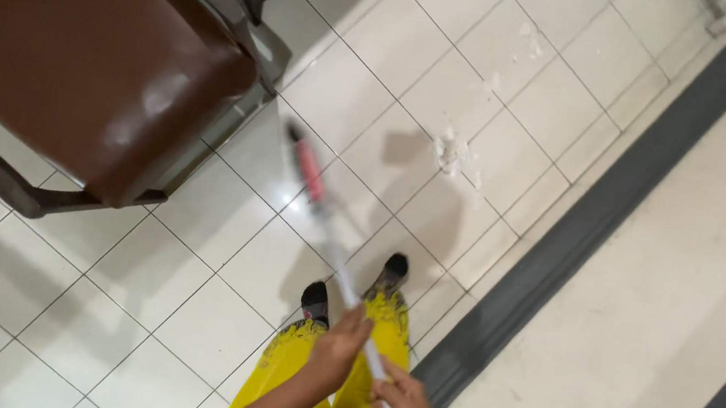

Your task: The recorder sweeps the floor with a broom and dustpan, then empties a small trash bin by tying the bag and replacing the liner.

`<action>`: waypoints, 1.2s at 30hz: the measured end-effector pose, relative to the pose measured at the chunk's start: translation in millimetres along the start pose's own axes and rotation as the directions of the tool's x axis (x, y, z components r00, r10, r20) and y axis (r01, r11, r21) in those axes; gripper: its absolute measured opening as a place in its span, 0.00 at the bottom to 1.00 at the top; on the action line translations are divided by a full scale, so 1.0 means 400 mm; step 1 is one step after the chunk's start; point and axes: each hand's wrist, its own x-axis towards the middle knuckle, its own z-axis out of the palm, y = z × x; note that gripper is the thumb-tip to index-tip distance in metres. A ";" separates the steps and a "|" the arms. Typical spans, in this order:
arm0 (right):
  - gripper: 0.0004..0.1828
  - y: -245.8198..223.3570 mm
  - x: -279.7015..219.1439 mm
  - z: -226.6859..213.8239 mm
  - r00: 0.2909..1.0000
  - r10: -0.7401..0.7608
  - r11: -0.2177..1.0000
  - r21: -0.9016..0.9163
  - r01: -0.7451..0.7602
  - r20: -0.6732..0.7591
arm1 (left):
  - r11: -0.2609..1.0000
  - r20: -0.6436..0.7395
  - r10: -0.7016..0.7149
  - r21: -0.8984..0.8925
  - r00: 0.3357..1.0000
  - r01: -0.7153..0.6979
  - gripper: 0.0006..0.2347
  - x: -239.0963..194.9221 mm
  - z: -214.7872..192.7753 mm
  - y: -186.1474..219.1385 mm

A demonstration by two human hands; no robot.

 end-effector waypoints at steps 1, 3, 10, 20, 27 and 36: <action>0.27 -0.007 0.011 0.002 0.992 0.103 0.994 0.031 -0.106 0.077 | 0.992 -0.039 -0.081 0.090 0.996 0.085 0.23 -0.049 0.039 -0.042; 0.17 -0.016 0.147 0.044 0.941 0.063 0.997 0.016 -0.072 0.333 | 0.981 -0.092 -0.163 0.093 0.982 0.171 0.21 -0.071 0.050 -0.165; 0.04 -0.115 0.615 0.207 0.851 0.323 0.936 -0.006 -0.352 0.415 | 0.726 0.166 -0.685 0.063 0.710 0.685 0.23 0.201 -0.126 -0.309; 0.09 -0.522 0.561 -0.232 0.986 -0.001 0.997 0.081 -0.013 0.165 | 0.944 -0.026 -0.301 -0.151 0.953 0.294 0.18 0.752 0.219 -0.161; 0.22 -0.549 0.276 -0.436 0.984 -0.172 0.930 -0.335 0.149 -0.041 | 0.991 0.020 -0.048 -0.123 0.999 0.050 0.19 0.796 0.387 0.094; 0.30 -0.571 0.208 -0.707 0.993 0.090 0.981 -0.178 -0.076 0.070 | 0.972 0.434 -0.109 -0.143 0.894 0.188 0.24 0.782 0.343 0.381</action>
